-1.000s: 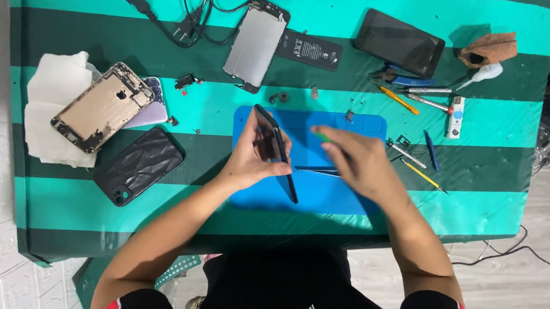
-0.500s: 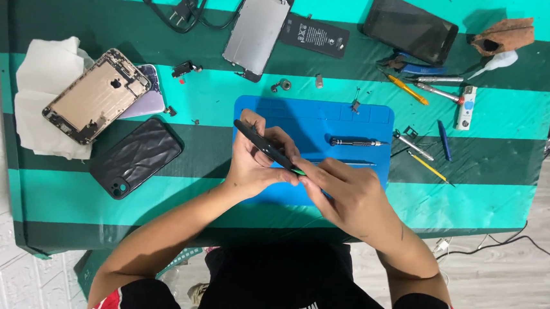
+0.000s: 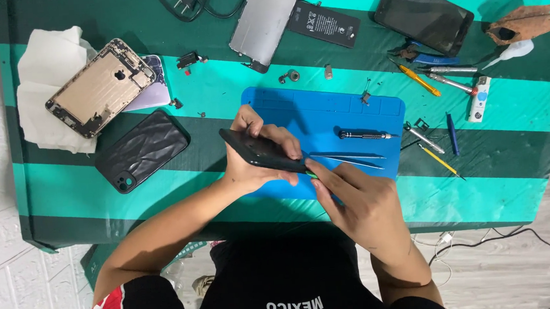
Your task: Using a plastic prying tool to carefully remove the back casing from a smartphone.
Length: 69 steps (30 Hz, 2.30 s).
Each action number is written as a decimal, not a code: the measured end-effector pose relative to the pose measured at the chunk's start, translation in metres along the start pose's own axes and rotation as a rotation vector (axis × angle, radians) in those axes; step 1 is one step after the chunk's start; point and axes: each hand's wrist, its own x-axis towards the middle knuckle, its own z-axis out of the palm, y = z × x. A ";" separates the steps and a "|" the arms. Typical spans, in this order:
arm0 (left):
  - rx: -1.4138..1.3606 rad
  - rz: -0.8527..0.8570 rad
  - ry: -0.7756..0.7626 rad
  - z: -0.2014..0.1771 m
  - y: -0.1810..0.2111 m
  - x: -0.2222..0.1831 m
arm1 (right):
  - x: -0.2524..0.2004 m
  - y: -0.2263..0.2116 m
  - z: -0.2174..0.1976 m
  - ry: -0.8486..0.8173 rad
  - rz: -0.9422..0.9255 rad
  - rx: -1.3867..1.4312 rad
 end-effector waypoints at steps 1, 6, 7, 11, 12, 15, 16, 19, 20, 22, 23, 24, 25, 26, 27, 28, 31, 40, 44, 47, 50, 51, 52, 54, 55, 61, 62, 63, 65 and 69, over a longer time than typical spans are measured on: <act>0.000 -0.001 0.001 0.000 0.002 0.000 | -0.002 0.001 0.000 -0.001 0.001 0.001; 0.125 0.038 -0.032 0.000 0.009 0.004 | -0.005 0.007 -0.004 -0.032 0.033 0.077; 0.125 0.039 -0.031 0.001 0.009 0.004 | -0.006 0.007 -0.004 -0.033 0.032 0.077; 0.157 0.057 -0.021 0.004 0.010 0.005 | -0.008 0.008 -0.002 -0.033 0.021 0.062; 0.182 0.065 -0.025 0.004 0.011 0.006 | -0.009 0.008 -0.001 -0.033 0.018 0.060; 0.166 0.060 -0.013 0.006 0.012 0.006 | -0.009 0.009 0.001 -0.032 0.013 0.031; 0.167 0.060 -0.013 0.006 0.012 0.006 | -0.007 0.008 0.001 -0.032 0.013 0.032; 0.174 0.066 -0.008 0.005 0.012 0.007 | -0.004 0.007 0.004 -0.009 -0.006 -0.015; 0.191 0.067 -0.003 0.006 0.013 0.007 | -0.004 0.008 0.006 0.000 -0.021 -0.066; 0.208 0.068 0.002 0.007 0.013 0.007 | -0.007 0.009 0.010 0.007 -0.036 -0.117; 0.211 0.076 0.002 0.008 0.013 0.007 | -0.009 0.009 0.012 0.019 -0.048 -0.169; 0.214 0.083 0.002 0.008 0.013 0.006 | -0.011 0.009 0.014 0.030 -0.059 -0.221; 0.213 0.082 0.003 0.009 0.013 0.006 | -0.011 0.009 0.016 0.029 -0.058 -0.221; 0.231 0.089 -0.001 0.009 0.013 0.006 | -0.011 0.008 0.017 0.044 -0.071 -0.263; 0.248 0.095 -0.005 0.010 0.013 0.006 | -0.011 0.008 0.019 0.058 -0.084 -0.305; 0.246 0.092 -0.006 0.011 0.013 0.006 | -0.011 0.008 0.019 0.059 -0.081 -0.306; 0.286 0.117 0.001 0.014 0.011 0.005 | -0.012 0.006 0.020 0.078 -0.077 -0.291; 0.290 0.138 0.025 0.009 -0.001 -0.001 | -0.008 0.003 0.019 0.085 -0.099 -0.301; 0.287 0.157 0.028 -0.003 -0.014 -0.007 | -0.007 0.002 0.019 0.082 -0.081 -0.264; 0.282 0.169 0.026 0.010 -0.003 0.001 | -0.005 -0.001 0.017 0.083 -0.086 -0.235; 0.275 0.194 0.024 0.007 -0.002 0.001 | -0.003 -0.004 0.018 0.090 -0.091 -0.233; 0.269 0.207 0.018 0.003 -0.006 -0.001 | -0.002 -0.004 0.018 0.095 -0.091 -0.244; 0.265 0.206 0.016 0.007 -0.004 0.002 | -0.004 -0.004 0.021 0.095 -0.088 -0.248; 0.260 0.233 0.030 0.014 0.002 0.006 | -0.005 -0.003 0.027 0.139 -0.081 -0.296; 0.261 0.236 0.031 0.013 0.002 0.005 | -0.005 -0.002 0.029 0.139 -0.084 -0.295; 0.551 0.303 0.096 0.027 0.016 0.010 | -0.013 0.012 0.039 0.234 -0.019 -0.142; 0.627 0.286 0.088 0.029 0.020 0.010 | -0.013 0.013 0.038 0.230 0.001 -0.066; 0.703 0.269 0.081 0.030 0.024 0.011 | -0.013 0.013 0.037 0.225 0.021 0.011; 0.668 0.241 0.077 0.022 0.019 0.006 | -0.011 0.013 0.031 0.213 0.052 0.061; 0.431 0.005 0.117 0.012 0.010 -0.010 | -0.009 0.013 0.016 0.211 0.133 0.206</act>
